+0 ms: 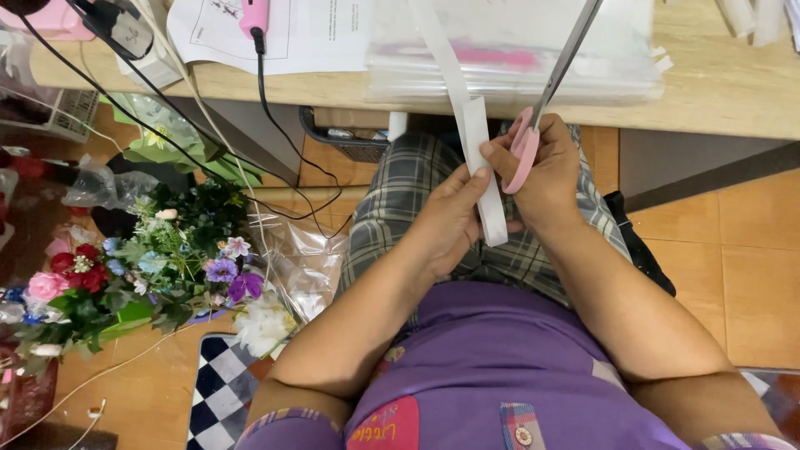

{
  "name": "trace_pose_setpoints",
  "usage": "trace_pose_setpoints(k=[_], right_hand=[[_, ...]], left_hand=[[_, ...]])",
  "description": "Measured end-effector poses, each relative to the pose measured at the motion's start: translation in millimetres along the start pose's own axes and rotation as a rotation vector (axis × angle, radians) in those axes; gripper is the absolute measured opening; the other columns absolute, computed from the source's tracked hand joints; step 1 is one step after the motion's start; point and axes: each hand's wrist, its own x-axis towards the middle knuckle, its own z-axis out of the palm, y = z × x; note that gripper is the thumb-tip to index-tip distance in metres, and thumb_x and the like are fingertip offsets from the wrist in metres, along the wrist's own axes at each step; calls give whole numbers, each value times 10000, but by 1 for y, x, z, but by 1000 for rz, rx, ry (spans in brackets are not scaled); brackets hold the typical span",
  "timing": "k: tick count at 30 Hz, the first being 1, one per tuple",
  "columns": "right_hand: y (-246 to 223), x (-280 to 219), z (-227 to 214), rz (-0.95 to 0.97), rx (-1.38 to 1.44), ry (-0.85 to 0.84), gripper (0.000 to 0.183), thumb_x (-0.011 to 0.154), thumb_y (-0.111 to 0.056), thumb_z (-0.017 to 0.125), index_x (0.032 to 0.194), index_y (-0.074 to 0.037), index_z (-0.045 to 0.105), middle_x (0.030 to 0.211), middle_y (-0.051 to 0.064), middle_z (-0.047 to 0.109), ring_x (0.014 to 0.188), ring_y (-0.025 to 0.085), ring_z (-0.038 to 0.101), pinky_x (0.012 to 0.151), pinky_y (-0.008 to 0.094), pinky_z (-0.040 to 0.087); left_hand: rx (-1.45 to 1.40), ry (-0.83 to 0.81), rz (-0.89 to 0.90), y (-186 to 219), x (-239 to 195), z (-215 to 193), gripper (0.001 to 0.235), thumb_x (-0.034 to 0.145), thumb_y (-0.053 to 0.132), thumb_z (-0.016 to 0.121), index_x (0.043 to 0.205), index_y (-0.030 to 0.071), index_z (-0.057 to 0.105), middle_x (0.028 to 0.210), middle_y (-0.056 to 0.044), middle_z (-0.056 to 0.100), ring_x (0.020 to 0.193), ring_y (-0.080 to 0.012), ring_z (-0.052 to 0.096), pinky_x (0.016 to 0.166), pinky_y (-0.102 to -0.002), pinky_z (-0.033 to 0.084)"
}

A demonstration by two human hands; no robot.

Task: Cutting ribbon to size and using a hot glue gun to attach it as handles to a small plastic bag.

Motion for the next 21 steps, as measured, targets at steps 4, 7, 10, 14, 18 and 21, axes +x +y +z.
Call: trace_pose_setpoints(k=[4,7,10,14,18,21], right_hand=[[-2,-3,0,24,-19,-6,381,875,-50,890,1033,-54,544,865,99,729,783,103,694,730,227,574],[-1,-3,0,21,-30,-11,374,879,-38,884,1030,-48,542,864,110,729,786,114,695,721,241,575],[-4,-6,2,20,-45,-23,373,880,-36,880,1036,-40,541,867,127,727,794,130,700,715,258,580],[-14,-7,5,73,-103,-67,390,878,-105,889,1065,-38,554,881,126,733,737,119,695,654,257,598],[-4,2,-17,69,-118,-97,355,890,-89,872,1064,-35,567,878,148,732,719,126,690,647,263,604],[0,8,-42,72,-157,-128,318,889,-75,858,1051,-45,586,822,129,713,675,141,705,640,217,589]], left_hand=[[5,-21,15,-2,-1,0,446,1087,245,569,1465,20,495,1165,-83,620,1061,-230,648,813,-515,645],[41,-15,23,-6,3,-4,422,1090,200,546,1462,9,491,1149,-79,623,1033,-216,653,780,-487,653],[50,16,50,-18,11,-12,401,1102,152,483,1467,-13,479,1181,-126,633,1017,-236,670,750,-487,659],[49,64,79,-16,6,-9,416,1093,86,421,1486,-50,457,1230,-167,638,1010,-263,693,729,-480,660],[21,76,67,-16,0,-29,385,1085,54,397,1442,-60,484,1238,-241,667,926,-308,728,680,-497,673],[85,139,89,-7,-11,-43,425,1049,61,392,1454,-6,501,1111,-182,728,770,-202,720,609,-365,682]])
